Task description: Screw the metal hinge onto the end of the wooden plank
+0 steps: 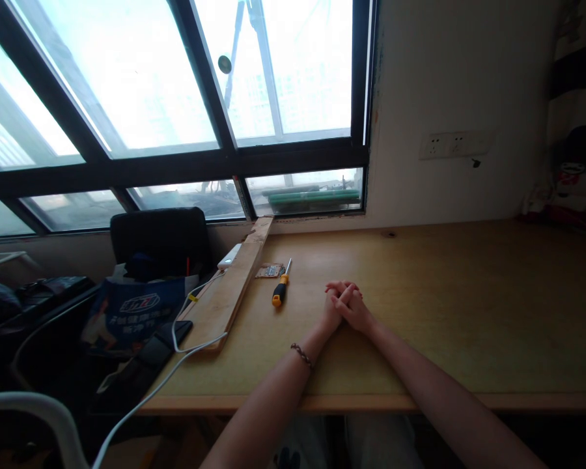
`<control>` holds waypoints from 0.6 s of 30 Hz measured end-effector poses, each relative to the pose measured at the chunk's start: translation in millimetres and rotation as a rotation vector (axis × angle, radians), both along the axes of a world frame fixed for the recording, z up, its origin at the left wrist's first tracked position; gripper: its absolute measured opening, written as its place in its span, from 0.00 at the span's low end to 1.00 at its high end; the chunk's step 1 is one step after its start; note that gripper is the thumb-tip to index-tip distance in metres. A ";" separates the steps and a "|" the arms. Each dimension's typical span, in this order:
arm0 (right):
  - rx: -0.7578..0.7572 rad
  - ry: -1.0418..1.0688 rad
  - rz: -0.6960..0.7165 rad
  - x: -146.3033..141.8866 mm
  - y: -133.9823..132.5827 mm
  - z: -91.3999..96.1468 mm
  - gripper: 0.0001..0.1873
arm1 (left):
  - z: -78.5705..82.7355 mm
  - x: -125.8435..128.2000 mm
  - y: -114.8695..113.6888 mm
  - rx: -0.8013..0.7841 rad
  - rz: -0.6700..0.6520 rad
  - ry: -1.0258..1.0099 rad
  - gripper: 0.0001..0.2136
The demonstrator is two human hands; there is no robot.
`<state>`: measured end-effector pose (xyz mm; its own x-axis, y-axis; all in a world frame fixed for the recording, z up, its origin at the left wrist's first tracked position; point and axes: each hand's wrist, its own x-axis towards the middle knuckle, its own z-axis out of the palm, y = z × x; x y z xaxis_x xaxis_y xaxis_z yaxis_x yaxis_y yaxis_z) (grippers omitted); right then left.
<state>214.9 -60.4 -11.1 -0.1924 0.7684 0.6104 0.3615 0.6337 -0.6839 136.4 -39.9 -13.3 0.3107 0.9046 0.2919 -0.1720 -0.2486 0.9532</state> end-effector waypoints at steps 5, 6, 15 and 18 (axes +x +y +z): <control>-0.009 -0.014 0.003 0.5 0.2 0.0 0.16 | -2.9 0.3 1.8 -0.010 -0.001 -0.013 0.15; -0.008 -0.019 0.002 0.6 0.4 0.0 0.16 | -2.7 0.3 1.8 -0.011 -0.001 -0.020 0.14; 0.003 -0.010 0.000 -0.3 -0.4 1.4 0.16 | 6.8 -1.8 -3.3 0.014 0.000 0.013 0.15; 0.003 -0.008 0.003 -0.3 -1.0 2.2 0.16 | 3.4 -1.5 -1.7 0.017 0.001 0.010 0.15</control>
